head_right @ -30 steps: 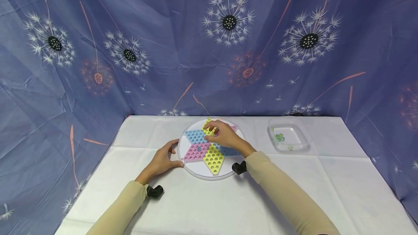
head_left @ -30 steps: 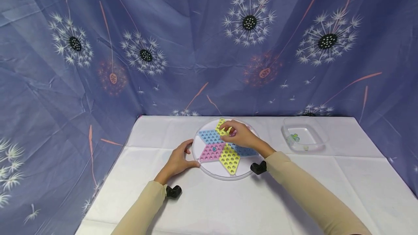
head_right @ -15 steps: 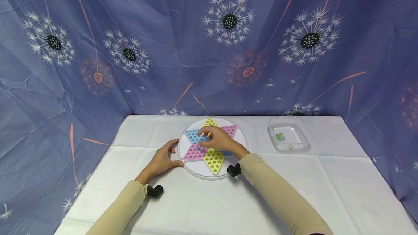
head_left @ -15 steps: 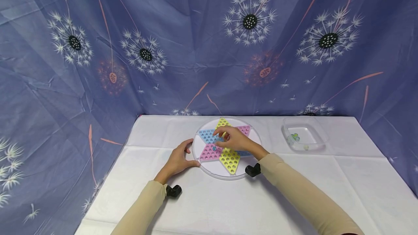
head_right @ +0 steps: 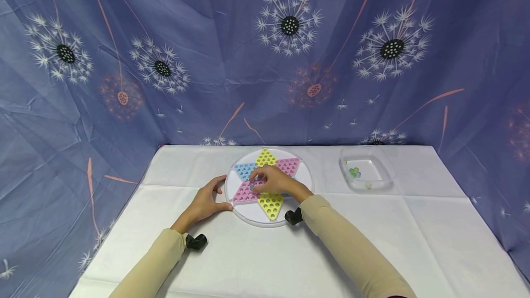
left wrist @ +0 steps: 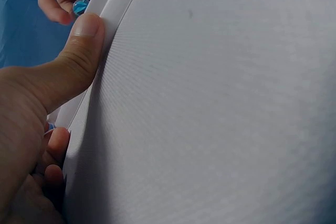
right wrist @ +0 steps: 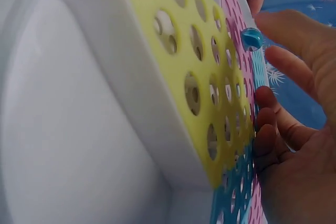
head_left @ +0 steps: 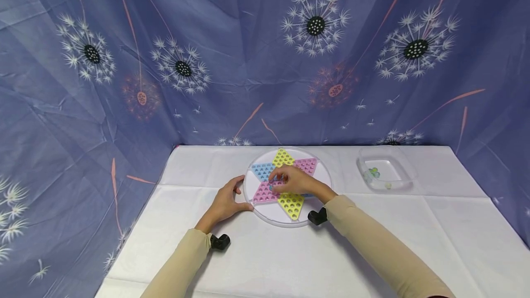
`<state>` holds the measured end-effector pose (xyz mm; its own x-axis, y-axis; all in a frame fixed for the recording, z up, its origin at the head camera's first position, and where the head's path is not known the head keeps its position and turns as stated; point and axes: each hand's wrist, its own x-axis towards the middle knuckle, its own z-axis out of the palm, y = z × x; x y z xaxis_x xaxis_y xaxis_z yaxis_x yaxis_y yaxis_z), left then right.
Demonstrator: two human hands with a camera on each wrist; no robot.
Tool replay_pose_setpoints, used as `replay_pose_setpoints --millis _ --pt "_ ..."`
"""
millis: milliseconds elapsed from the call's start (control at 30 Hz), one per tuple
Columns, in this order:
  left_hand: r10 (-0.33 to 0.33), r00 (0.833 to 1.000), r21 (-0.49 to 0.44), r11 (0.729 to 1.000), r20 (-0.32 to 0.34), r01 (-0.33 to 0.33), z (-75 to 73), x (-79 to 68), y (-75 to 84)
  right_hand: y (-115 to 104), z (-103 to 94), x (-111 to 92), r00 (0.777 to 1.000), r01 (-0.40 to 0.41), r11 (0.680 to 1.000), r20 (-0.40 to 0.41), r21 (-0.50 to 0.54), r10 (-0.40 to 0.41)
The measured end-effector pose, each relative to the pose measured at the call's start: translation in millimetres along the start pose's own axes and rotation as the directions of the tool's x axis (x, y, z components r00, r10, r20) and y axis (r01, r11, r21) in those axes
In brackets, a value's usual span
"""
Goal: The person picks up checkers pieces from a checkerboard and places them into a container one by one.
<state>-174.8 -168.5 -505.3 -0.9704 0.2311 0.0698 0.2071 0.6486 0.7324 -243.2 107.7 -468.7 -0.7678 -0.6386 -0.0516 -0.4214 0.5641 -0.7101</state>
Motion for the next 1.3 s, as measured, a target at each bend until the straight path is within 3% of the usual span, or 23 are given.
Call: replay_pose_setpoints --millis 333,800,1300 --pt "-0.010 1.000 -0.003 1.000 -0.001 0.010 0.6 0.1 0.9 -1.1 -0.9 -0.7 0.999 0.005 1.000 0.033 -0.020 -0.004" --pt "0.001 1.000 -0.005 1.000 -0.009 -0.001 1.9 1.2 -1.6 0.8 1.4 0.6 0.998 0.063 0.998 0.002 -0.019 -0.063" --pt "-0.017 1.000 -0.018 1.000 -0.006 0.017 0.4 -0.7 2.8 -1.6 1.8 1.1 0.999 0.047 0.999 0.000 -0.013 -0.047"
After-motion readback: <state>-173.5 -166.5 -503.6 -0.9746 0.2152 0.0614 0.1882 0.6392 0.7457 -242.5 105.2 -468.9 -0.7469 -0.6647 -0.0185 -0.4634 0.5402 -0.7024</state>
